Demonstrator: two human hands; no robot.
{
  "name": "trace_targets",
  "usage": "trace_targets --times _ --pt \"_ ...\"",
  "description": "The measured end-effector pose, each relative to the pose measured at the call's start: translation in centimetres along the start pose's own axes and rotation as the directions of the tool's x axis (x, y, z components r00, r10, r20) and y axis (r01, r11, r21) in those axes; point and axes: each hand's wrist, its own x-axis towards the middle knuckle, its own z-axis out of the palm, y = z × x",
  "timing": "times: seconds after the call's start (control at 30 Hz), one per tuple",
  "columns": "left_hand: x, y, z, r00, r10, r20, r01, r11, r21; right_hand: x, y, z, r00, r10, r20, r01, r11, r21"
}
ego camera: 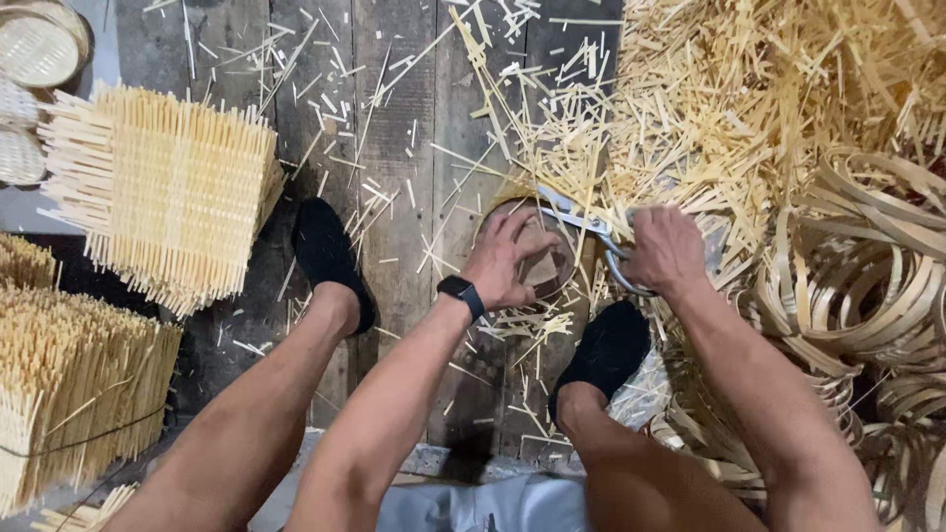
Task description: The person sits on the floor and repeatedly trims the edges of woven bamboo mats using shears and a wooden mold. They place the mat over the mold, cut the excess strips, and stack the finished trays.
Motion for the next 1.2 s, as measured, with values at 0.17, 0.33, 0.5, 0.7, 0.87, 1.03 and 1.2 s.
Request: trace_targets --times 0.17,0.33,0.5,0.7,0.87,1.03,1.2 --pt "-1.1 2.9 2.6 0.826 -0.452 -0.337 0.387 0.889 -0.245 -0.8 1.3 -0.5 0.996 0.042 0.085 -0.042 0.999 0.000" --pt "-1.1 3.2 3.7 0.916 -0.326 -0.233 0.306 0.945 -0.117 -0.1 0.5 0.2 0.927 -0.109 -0.360 0.076 0.992 -0.104" --pt "-1.4 2.0 3.1 0.926 -0.291 -0.241 0.284 0.957 -0.064 -0.5 1.5 -0.1 0.987 0.042 0.157 -0.043 0.999 0.002" --pt "-0.7 1.7 2.9 0.962 -0.246 -0.117 0.234 0.966 -0.108 0.7 0.4 0.8 0.985 -0.082 -0.153 0.070 0.994 -0.084" --pt "-0.3 1.0 1.0 0.984 -0.169 0.059 0.160 0.978 0.133 0.7 2.4 2.2 0.986 0.034 0.161 -0.045 0.997 0.065" --pt "0.4 -2.0 1.2 0.957 -0.253 -0.144 0.244 0.967 -0.075 -0.1 4.8 4.3 0.901 0.420 0.111 -0.420 0.775 0.473" --pt "2.6 -7.2 3.0 0.794 -0.594 -0.128 0.518 0.773 -0.366 0.7 4.8 6.7 0.646 0.693 0.320 -0.731 0.441 0.521"
